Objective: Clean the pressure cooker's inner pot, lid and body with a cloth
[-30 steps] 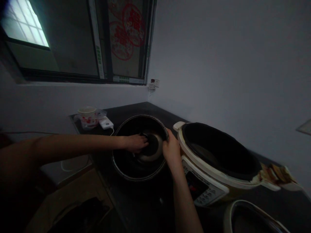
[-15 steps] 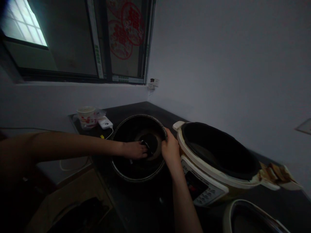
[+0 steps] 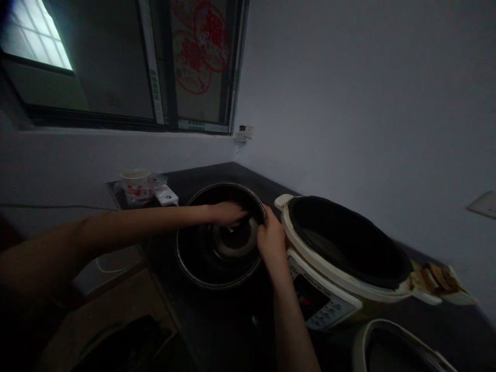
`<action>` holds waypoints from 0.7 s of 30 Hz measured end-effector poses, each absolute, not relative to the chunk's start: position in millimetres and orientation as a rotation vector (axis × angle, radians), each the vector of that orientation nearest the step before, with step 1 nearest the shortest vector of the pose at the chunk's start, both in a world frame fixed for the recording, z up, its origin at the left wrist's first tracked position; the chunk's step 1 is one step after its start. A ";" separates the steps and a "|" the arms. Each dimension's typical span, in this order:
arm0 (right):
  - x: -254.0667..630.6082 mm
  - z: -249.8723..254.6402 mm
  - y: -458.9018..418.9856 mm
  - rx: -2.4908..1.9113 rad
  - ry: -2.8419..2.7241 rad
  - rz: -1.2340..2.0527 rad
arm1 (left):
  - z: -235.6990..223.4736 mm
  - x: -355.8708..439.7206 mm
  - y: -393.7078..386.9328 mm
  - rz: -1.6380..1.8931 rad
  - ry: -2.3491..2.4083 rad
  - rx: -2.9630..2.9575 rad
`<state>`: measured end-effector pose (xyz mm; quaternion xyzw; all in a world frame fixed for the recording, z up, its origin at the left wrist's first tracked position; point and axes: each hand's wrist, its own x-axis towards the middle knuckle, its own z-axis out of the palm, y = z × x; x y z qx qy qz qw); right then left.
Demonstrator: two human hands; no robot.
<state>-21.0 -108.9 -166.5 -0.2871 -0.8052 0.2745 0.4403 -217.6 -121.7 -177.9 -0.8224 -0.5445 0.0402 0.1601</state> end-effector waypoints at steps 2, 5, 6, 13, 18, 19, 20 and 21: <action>-21.0 -166.4 -108.7 -0.705 -2.013 0.678 | -182.6 -211.3 -124.6 0.111 -1.537 -2.354; -21.3 -165.6 -109.4 -0.672 -2.011 0.681 | -193.4 -198.8 -134.7 0.123 -1.448 -2.412; -21.3 -165.4 -109.7 -0.671 -2.010 0.680 | -198.0 -194.5 -139.5 0.131 -1.405 -2.441; -21.4 -162.5 -113.4 -0.618 -1.997 0.726 | -238.0 -178.7 -177.4 0.204 -1.163 -2.569; -23.6 -161.4 -118.0 -0.589 -2.029 0.715 | -239.7 -180.1 -182.4 0.214 -1.139 -2.569; -24.0 -161.3 -118.5 -0.588 -2.037 0.708 | -235.7 -180.2 -180.3 0.205 -1.145 -2.566; -24.3 -161.2 -118.9 -0.590 -2.047 0.701 | -230.7 -180.0 -177.1 0.191 -1.158 -2.558; -24.5 -161.0 -119.1 -0.597 -2.056 0.692 | -224.9 -179.9 -172.8 0.172 -1.178 -2.546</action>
